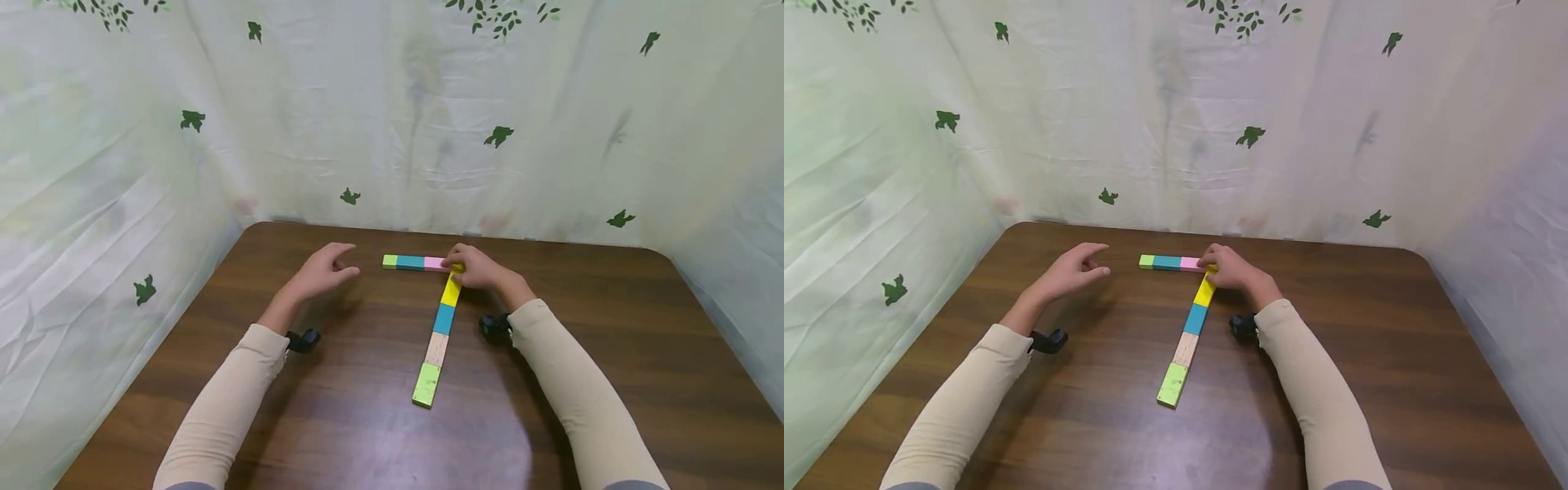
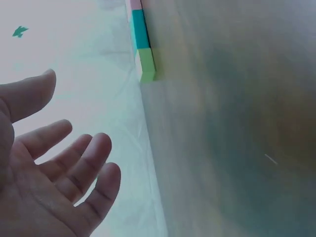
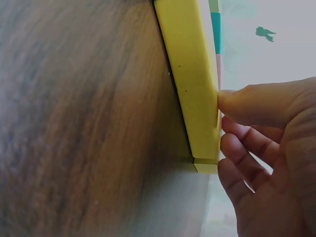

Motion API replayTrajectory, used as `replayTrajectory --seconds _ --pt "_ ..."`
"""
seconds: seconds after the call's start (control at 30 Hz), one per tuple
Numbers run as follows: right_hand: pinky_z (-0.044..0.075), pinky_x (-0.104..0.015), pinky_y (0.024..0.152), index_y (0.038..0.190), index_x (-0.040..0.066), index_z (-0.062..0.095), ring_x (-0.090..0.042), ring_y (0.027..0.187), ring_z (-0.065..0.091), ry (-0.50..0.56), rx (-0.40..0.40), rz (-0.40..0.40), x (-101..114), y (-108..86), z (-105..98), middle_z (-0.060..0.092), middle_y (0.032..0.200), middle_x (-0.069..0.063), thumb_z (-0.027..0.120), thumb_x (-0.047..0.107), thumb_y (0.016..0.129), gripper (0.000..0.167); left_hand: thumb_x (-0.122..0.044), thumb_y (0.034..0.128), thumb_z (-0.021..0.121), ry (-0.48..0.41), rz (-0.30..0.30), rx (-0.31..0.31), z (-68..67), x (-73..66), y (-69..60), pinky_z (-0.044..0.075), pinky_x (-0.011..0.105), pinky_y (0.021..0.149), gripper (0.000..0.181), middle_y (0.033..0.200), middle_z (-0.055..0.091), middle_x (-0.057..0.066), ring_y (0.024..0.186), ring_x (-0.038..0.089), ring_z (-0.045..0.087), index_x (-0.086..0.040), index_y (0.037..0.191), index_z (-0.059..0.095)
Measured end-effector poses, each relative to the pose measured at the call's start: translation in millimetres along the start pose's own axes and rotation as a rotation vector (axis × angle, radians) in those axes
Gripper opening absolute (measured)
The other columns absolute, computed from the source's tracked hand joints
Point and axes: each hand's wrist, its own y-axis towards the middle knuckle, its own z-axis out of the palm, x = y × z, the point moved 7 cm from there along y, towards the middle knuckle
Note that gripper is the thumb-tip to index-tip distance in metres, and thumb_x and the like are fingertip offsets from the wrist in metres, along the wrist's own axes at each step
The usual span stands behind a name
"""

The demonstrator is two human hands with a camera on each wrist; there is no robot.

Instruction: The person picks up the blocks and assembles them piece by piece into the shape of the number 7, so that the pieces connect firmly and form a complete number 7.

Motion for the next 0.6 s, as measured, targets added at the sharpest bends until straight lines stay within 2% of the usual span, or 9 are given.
replayTrajectory --seconds 0.13,0.23,0.4,0.6 --pt "0.045 -0.048 0.104 0.124 0.003 0.068 -0.032 0.115 0.051 -0.006 0.012 0.000 4 2.8 2 0.057 0.124 -0.015 0.060 0.004 0.087 0.038 -0.023 0.0958 0.064 0.020 -0.003 0.001 -4.6 11.1 -30.0 0.051 0.049 0.090 0.055 0.142 0.051 0.024 0.106 0.032 0.062 -0.001 0.144 0.048" --pt "0.045 -0.047 0.105 0.124 0.004 0.068 -0.032 0.116 0.050 -0.008 0.016 0.017 3 4.0 1 0.057 0.125 -0.015 0.061 0.004 0.087 0.038 -0.022 0.0951 0.065 0.048 0.011 0.008 -4.8 14.8 -45.0 0.050 0.048 0.087 0.054 0.135 0.056 0.024 0.102 0.031 0.061 0.001 0.142 0.050" --pt "0.045 -0.048 0.104 0.124 0.004 0.069 -0.032 0.116 0.050 0.002 0.011 0.026 2 3.9 -2 0.057 0.125 -0.015 0.061 0.004 0.086 0.038 -0.022 0.0955 0.064 0.080 0.009 0.015 -1.0 20.0 -58.0 0.049 0.046 0.085 0.056 0.127 0.061 0.023 0.099 0.029 0.061 0.003 0.143 0.047" --pt "0.045 -0.048 0.104 0.124 0.003 0.068 -0.033 0.115 0.051 0.004 0.006 0.027 -1 2.6 2 0.057 0.125 -0.017 0.061 0.004 0.086 0.039 -0.021 0.0965 0.063 0.100 0.004 0.035 1.4 24.3 -64.4 0.050 0.047 0.087 0.059 0.135 0.059 0.023 0.105 0.031 0.063 0.005 0.145 0.043"
